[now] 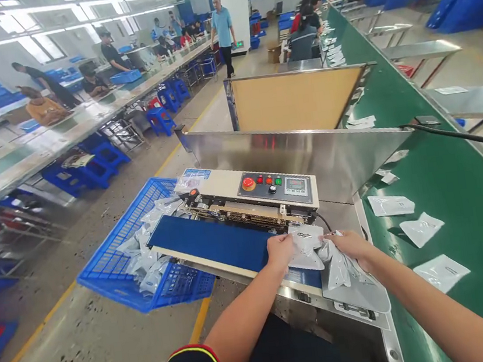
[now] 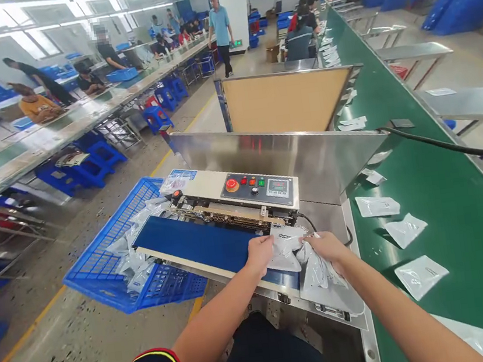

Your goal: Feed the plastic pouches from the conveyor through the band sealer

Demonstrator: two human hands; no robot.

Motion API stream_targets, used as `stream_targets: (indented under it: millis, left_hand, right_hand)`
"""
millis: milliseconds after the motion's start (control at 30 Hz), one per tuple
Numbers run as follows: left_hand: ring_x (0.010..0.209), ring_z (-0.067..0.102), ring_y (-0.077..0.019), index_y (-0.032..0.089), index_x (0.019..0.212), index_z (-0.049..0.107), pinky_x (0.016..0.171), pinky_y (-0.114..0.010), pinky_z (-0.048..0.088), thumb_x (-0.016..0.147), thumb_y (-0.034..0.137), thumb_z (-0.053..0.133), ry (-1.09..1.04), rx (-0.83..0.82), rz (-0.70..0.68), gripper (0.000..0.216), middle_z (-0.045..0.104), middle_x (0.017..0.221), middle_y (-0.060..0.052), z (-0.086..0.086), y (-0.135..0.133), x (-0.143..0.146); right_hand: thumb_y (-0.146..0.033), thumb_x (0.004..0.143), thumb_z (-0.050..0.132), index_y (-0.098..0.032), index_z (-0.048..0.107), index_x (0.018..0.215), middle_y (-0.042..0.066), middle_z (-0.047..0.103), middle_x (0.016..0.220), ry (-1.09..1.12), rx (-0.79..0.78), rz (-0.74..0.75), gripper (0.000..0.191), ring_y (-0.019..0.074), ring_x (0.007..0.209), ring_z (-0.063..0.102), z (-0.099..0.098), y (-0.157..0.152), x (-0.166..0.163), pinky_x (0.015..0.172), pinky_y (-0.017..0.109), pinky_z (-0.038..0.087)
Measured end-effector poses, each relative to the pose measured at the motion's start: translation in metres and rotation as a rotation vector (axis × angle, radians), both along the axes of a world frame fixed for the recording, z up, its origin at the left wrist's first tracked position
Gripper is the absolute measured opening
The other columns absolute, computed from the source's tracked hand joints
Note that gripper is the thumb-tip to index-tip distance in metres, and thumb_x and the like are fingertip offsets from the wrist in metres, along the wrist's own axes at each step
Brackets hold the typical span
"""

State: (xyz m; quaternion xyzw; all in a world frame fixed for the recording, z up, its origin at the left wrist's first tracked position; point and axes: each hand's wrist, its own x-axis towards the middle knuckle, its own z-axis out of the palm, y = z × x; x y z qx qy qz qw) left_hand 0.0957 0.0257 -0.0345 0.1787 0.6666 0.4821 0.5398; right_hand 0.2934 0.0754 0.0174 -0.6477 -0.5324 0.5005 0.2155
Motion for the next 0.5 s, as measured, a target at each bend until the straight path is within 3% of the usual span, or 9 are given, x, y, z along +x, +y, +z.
stream_targets:
  millis: [100,200,267,333,400,500]
  left_hand:
    - [0.064,0.058,-0.0171,0.012,0.070,0.080,0.063,-0.029,0.046,0.077,0.056,0.084,0.068,0.040,0.031,0.045,0.063,0.063,-0.002,0.001,0.000,-0.022]
    - [0.077,0.067,-0.0228,0.015,0.079,0.082,0.073,-0.032,0.054,0.081,0.056,0.081,0.144,0.081,0.064,0.041,0.071,0.072,-0.004,0.010,-0.009,-0.048]
    - [0.102,0.072,-0.0291,0.018,0.098,0.085,0.092,-0.038,0.058,0.083,0.052,0.081,0.255,0.147,0.140,0.038,0.080,0.098,-0.009,0.021,-0.027,-0.060]
    - [0.126,0.068,-0.0332,0.020,0.122,0.082,0.110,-0.045,0.055,0.085,0.051,0.082,0.420,0.292,0.162,0.049,0.078,0.131,-0.014,0.034,-0.050,-0.059]
    - [0.132,0.067,-0.0346,0.021,0.139,0.076,0.112,-0.047,0.055,0.084,0.056,0.085,0.485,0.470,-0.046,0.066,0.071,0.146,-0.017,0.046,-0.073,-0.044]
    - [0.114,0.073,-0.0307,0.019,0.136,0.077,0.101,-0.039,0.059,0.082,0.066,0.085,0.317,0.580,-0.539,0.073,0.078,0.131,-0.014,0.055,-0.090,-0.011]
  right_hand:
    - [-0.060,0.073,0.086,-0.019,0.079,0.083,0.014,0.080,0.078,0.072,-0.271,-0.009,0.043,0.0298,0.071,0.077,0.012,0.000,-0.006,0.060,0.036,0.060]
    - [-0.060,0.073,0.085,-0.019,0.082,0.098,0.012,0.084,0.090,0.058,-0.302,-0.054,0.048,0.0310,0.083,0.080,0.030,-0.012,0.001,0.066,0.034,0.061]
    - [-0.061,0.071,0.088,-0.019,0.083,0.106,0.011,0.084,0.091,0.044,-0.258,-0.088,0.055,0.0322,0.087,0.080,0.042,-0.025,0.006,0.067,0.034,0.062]
    - [-0.063,0.067,0.090,-0.020,0.083,0.112,0.010,0.084,0.086,0.070,-0.259,-0.138,0.062,0.0333,0.083,0.080,0.051,-0.040,0.008,0.064,0.034,0.062]
    - [-0.066,0.065,0.091,-0.021,0.082,0.117,0.010,0.083,0.082,0.132,-0.304,-0.179,0.069,0.0347,0.077,0.080,0.057,-0.053,0.003,0.060,0.037,0.062]
    - [-0.068,0.065,0.092,-0.024,0.079,0.126,0.011,0.085,0.088,0.253,-0.402,-0.166,0.077,0.0373,0.076,0.081,0.063,-0.064,-0.011,0.055,0.040,0.062]
